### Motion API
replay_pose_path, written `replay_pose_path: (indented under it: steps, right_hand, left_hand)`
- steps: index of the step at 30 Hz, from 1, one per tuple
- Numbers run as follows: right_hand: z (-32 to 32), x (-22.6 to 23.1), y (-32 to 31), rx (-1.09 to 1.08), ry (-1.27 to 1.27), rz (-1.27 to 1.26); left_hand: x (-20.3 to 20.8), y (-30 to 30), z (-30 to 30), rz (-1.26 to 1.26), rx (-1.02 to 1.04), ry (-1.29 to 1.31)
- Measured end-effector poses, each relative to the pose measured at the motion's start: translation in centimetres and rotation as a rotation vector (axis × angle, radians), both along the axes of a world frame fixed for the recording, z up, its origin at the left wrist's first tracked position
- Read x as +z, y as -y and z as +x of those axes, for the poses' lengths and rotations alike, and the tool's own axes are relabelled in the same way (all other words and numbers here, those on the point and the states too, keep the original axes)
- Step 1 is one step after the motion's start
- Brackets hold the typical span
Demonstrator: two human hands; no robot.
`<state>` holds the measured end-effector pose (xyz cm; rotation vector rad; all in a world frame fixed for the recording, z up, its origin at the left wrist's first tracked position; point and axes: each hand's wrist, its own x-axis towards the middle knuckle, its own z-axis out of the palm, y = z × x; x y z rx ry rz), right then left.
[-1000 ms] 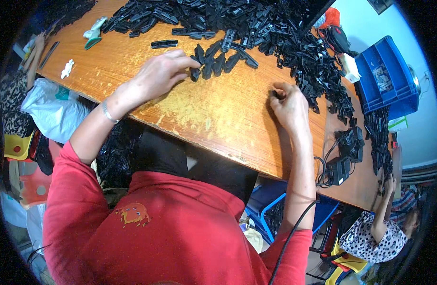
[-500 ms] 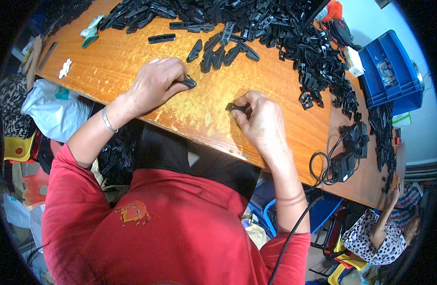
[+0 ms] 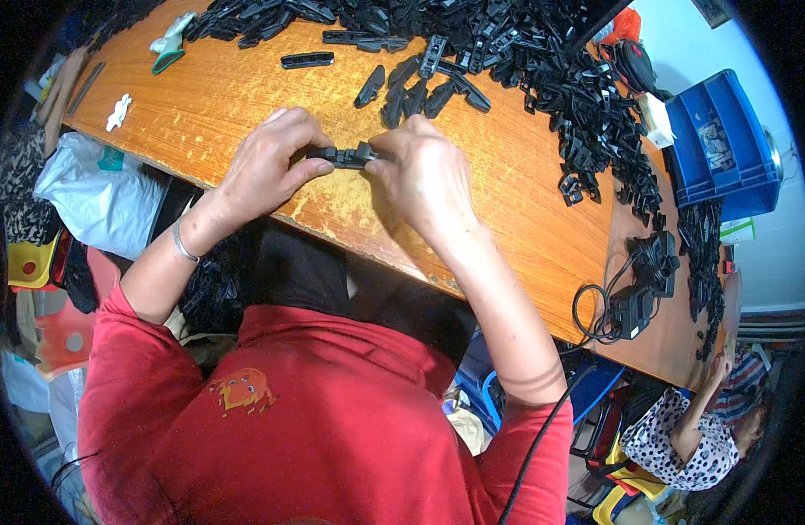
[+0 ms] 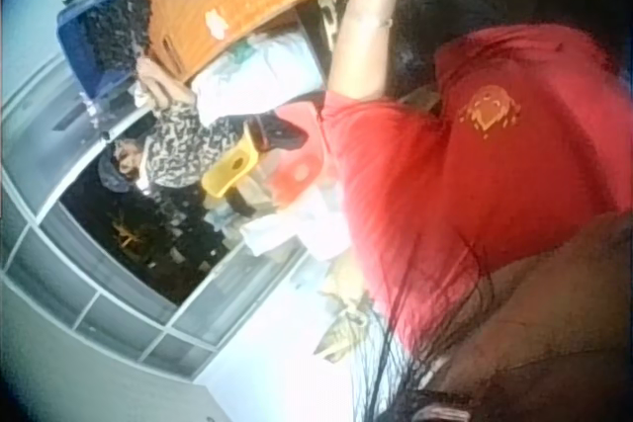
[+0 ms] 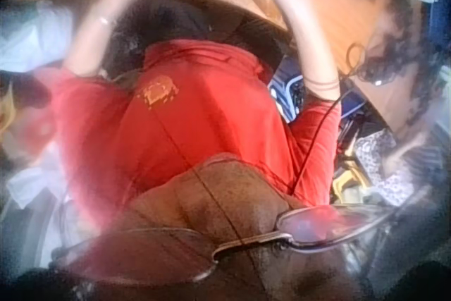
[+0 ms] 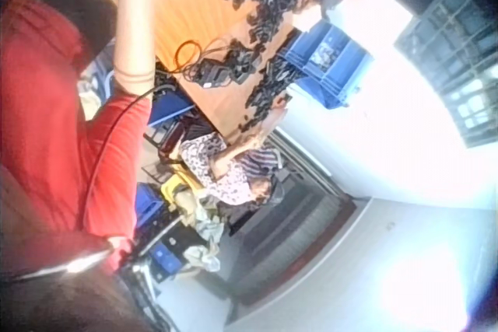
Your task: The person assembles plastic components by fitting small plastic pieces together by hand and stacks the assembled parts in a row on the table.
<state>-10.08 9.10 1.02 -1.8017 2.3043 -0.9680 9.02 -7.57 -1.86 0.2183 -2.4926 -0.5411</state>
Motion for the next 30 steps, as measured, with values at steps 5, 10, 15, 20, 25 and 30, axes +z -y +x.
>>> replay_pose_path:
  steps: [5,10,15,20,25,30]
  right_hand:
    - [-1.5,-1.6,1.0,0.149,0.06,-0.038]
    - [0.1,-1.6,1.6,0.179,-0.02,-0.088]
    - [0.8,-1.8,1.1,0.181,-0.027,-0.123]
    - [-3.0,-1.1,-4.4,0.106,-0.086,-0.093]
    - [-11.2,0.7,-12.2,-0.715,-0.288,-0.056]
    - [-16.2,-1.9,-12.5,-0.834,-0.3,0.22]
  left_hand:
    - [-0.3,0.3,0.1,0.067,-0.02,-0.023]
    - [-0.3,-0.3,-0.9,0.127,-0.091,-0.026]
    - [0.2,-0.8,-0.7,0.099,-0.018,-0.011]
    - [4.4,1.6,5.6,0.142,0.035,0.431]
    - [4.9,7.5,14.9,0.529,0.22,0.322]
    - [5.0,4.7,6.0,0.503,0.092,0.262]
